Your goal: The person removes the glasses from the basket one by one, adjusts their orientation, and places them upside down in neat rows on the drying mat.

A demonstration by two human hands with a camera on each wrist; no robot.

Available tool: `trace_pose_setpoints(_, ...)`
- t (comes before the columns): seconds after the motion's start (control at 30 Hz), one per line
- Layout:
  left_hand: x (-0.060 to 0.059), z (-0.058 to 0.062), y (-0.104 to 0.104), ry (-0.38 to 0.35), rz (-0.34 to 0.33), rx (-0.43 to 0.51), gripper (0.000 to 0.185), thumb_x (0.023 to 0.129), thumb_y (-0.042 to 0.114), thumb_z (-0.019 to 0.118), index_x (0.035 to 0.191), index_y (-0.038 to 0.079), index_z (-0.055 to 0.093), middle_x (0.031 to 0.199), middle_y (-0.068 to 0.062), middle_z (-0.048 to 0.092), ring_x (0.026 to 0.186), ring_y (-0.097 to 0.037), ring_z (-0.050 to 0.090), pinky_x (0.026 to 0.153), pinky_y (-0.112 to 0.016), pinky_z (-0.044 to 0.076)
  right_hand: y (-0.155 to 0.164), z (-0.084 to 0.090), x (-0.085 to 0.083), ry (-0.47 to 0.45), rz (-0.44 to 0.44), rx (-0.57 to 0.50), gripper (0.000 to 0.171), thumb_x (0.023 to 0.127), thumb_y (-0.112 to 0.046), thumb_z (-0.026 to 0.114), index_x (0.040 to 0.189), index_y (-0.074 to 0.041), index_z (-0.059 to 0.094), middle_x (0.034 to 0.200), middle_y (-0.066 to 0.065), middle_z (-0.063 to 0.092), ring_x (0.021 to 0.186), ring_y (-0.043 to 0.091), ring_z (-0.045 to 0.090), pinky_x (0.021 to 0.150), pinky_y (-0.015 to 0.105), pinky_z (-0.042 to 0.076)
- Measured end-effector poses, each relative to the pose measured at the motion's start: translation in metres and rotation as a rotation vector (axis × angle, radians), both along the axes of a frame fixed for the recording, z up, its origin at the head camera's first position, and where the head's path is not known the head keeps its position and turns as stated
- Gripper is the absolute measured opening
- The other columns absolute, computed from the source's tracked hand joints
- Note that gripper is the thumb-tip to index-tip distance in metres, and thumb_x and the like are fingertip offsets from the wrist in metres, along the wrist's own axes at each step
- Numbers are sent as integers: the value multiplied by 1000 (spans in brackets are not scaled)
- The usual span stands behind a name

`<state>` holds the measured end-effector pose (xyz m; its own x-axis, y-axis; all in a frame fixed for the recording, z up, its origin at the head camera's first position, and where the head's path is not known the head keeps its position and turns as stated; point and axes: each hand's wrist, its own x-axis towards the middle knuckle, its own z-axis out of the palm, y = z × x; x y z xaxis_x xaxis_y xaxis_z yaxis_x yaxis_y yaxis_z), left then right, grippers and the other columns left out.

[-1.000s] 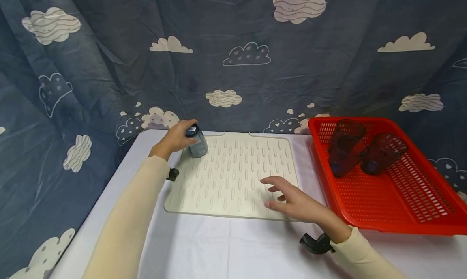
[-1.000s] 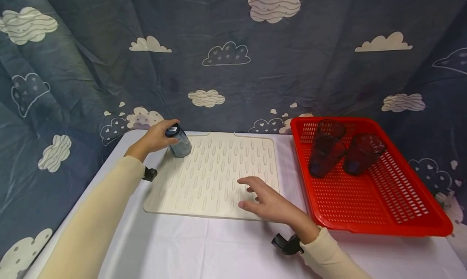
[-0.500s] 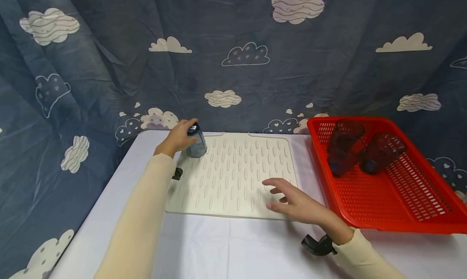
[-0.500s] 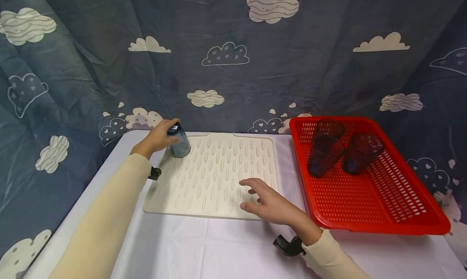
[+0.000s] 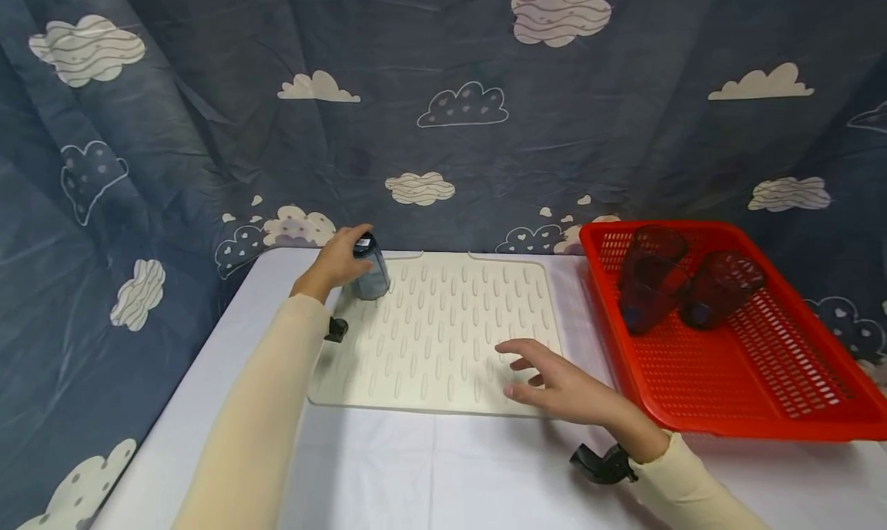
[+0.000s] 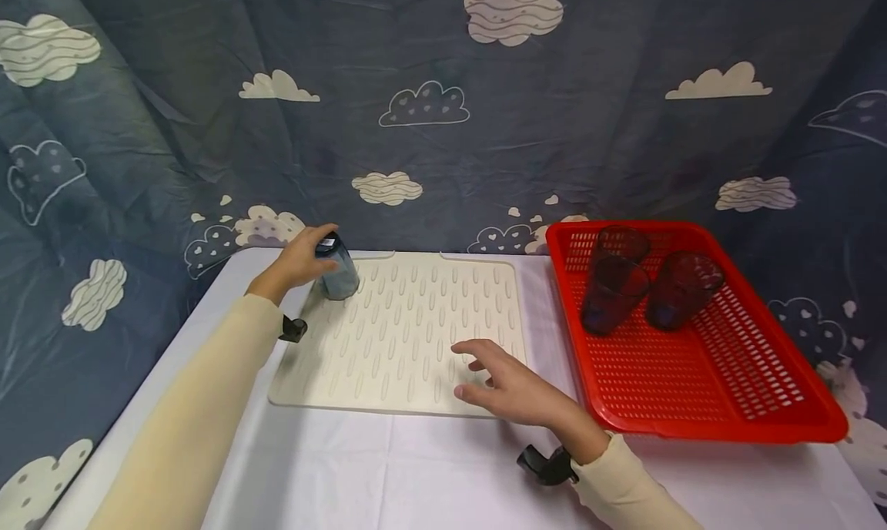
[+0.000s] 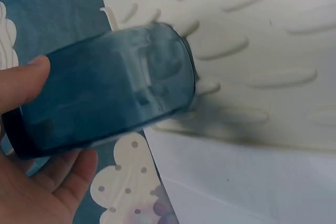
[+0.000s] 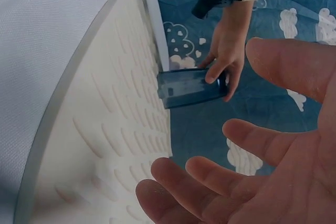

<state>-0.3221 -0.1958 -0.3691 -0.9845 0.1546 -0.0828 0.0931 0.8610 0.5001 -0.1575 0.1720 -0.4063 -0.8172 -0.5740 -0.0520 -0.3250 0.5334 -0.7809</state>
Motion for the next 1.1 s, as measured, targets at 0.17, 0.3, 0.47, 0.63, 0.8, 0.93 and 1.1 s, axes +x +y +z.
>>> trace_pose_setpoints(0.17, 3, 0, -3, 38, 5, 6, 80, 93, 22, 67, 159, 16, 22, 161, -20, 25, 146, -42, 32, 115, -59, 35, 2, 0, 1, -6, 8, 2, 56, 93, -30, 68, 141, -12, 45, 146, 17, 46, 122, 42, 56, 94, 54, 55)
trace_pose_setpoints(0.3, 7, 2, -5, 70, -12, -15, 82, 93, 27, 68, 159, 16, 20, 162, -19, 24, 147, -42, 29, 116, -61, 32, 4, -1, 3, 4, 20, -5, 56, 93, -30, 68, 141, -11, 45, 146, 17, 46, 121, 42, 57, 93, 54, 55)
trace_pose_setpoints(0.47, 17, 4, -1, 193, 14, -56, 79, 94, 28, 65, 157, 6, 23, 160, -22, 26, 147, -44, 27, 118, -61, 30, 9, 1, 6, 23, 16, -10, 54, 94, -27, 67, 141, -12, 45, 147, 17, 46, 121, 42, 58, 91, 53, 56)
trace_pose_setpoints(0.63, 42, 5, 15, 439, 16, 33, 64, 94, 19, 64, 149, 0, 38, 155, -24, 35, 145, -43, 33, 117, -59, 32, 13, 4, 10, 15, 16, -10, 55, 94, -31, 67, 141, -12, 44, 147, 17, 45, 121, 43, 57, 90, 53, 55)
trace_pose_setpoints(0.8, 82, 8, 33, 483, -94, 158, 57, 93, 15, 64, 145, -1, 44, 154, -24, 37, 143, -42, 37, 114, -60, 36, 17, 5, 13, 9, -17, 21, 56, 94, -35, 67, 141, -15, 45, 147, 15, 46, 122, 41, 57, 90, 50, 56)
trace_pose_setpoints(0.93, 117, 3, 38, 464, -185, 200, 54, 93, 14, 65, 143, 2, 49, 149, -19, 47, 139, -37, 47, 109, -56, 45, 23, 9, 13, -8, -43, 32, 59, 93, -37, 67, 142, -16, 44, 149, 14, 44, 124, 41, 56, 93, 52, 55)
trace_pose_setpoints(1.1, 143, -4, 38, 557, -303, 241, 49, 90, 8, 68, 137, 3, 55, 139, -14, 58, 126, -29, 59, 90, -43, 57, 30, 19, 13, 24, -64, 26, 59, 93, -36, 67, 143, -17, 43, 149, 15, 44, 124, 41, 56, 94, 53, 55)
